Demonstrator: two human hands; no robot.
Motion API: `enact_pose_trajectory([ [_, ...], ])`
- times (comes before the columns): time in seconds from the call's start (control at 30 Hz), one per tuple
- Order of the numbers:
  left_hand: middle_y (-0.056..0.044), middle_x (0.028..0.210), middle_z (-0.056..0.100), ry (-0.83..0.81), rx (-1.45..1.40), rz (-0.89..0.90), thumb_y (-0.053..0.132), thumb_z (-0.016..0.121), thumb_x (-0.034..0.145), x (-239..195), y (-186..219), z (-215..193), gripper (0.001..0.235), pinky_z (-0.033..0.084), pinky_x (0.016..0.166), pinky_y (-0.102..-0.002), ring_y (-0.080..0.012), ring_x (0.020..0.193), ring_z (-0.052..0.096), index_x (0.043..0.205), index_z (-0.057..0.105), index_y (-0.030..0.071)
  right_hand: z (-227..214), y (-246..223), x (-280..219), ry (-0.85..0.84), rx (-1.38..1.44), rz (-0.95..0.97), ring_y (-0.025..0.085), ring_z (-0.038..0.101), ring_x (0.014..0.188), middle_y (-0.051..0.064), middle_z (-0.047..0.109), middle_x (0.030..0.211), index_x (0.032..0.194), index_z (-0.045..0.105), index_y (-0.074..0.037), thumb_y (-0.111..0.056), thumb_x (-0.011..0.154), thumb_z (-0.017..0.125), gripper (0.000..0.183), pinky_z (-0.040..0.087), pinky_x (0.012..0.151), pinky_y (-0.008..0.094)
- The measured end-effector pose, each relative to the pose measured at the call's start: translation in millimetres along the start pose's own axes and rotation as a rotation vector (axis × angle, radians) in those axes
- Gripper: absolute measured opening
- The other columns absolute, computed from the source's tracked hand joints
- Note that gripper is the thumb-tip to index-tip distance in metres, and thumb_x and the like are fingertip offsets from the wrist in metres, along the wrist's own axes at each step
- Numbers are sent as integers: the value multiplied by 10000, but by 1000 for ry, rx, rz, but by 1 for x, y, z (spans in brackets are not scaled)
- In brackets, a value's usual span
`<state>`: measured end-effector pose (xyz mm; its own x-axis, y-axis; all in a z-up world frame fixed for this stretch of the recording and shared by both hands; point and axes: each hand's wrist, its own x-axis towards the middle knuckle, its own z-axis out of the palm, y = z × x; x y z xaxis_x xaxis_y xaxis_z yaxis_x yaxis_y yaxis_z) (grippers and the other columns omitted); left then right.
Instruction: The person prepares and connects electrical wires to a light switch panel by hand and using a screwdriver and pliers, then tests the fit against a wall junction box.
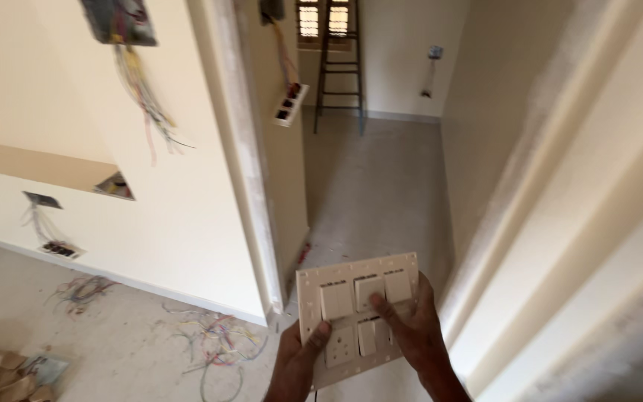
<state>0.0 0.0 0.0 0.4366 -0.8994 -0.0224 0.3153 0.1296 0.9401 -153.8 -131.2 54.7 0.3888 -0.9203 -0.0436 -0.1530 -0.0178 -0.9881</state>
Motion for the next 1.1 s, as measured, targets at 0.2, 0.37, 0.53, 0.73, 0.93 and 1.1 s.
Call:
enact_pose_trajectory([
  [0.2, -238, 1148, 789, -1, 53, 43, 430, 629, 916, 12, 7, -88, 635, 597, 941, -396, -292, 1078, 758, 1319, 635, -61, 106, 1, 32, 86, -32, 73, 313, 725, 1060, 225, 641, 1224, 1486, 322, -36, -587, 720, 754, 1037, 632, 883, 450],
  [0.37, -224, 1248, 760, -52, 42, 140, 385, 629, 925, 40, 19, -198, 640, 548, 1017, -368, -285, 1188, 728, 1374, 575, -67, 216, -9, 55, 62, -85, 115, 320, 762, 1004, 231, 702, 1119, 1431, 359, 34, -596, 672, 829, 1093, 639, 875, 417],
  [0.53, -265, 1174, 783, 138, -71, 17, 323, 652, 901, 42, 24, -282, 604, 592, 964, -406, -306, 1097, 766, 1334, 603, -94, 309, -3, 67, -54, -91, 238, 352, 757, 1036, 257, 683, 1181, 1483, 294, -9, -609, 671, 848, 1152, 643, 888, 469],
  [0.73, -269, 1134, 792, 292, -255, 113, 238, 669, 886, 46, 47, -357, 547, 593, 929, -427, -313, 1042, 773, 1299, 628, -118, 392, 24, 84, -178, -240, -40, 383, 548, 1288, 261, 525, 1398, 1561, 254, -78, -616, 731, 746, 1105, 475, 1046, 537],
  [0.93, -260, 1141, 789, 473, -268, 264, 268, 678, 906, 80, 65, -416, 539, 582, 931, -412, -303, 1062, 755, 1279, 653, -120, 468, 73, 102, -293, -502, -881, 428, 388, 1426, 275, 388, 1536, 1533, 309, -57, -551, 776, 747, 1004, 340, 1141, 560],
  [1.1, -272, 1102, 818, 471, -65, 339, 326, 665, 928, 133, 97, -459, 558, 622, 960, -398, -312, 1104, 792, 1313, 663, -77, 544, 88, 160, -339, -413, -963, 417, 432, 1389, 265, 429, 1502, 1524, 328, -62, -450, 785, 731, 927, 380, 1110, 563],
])
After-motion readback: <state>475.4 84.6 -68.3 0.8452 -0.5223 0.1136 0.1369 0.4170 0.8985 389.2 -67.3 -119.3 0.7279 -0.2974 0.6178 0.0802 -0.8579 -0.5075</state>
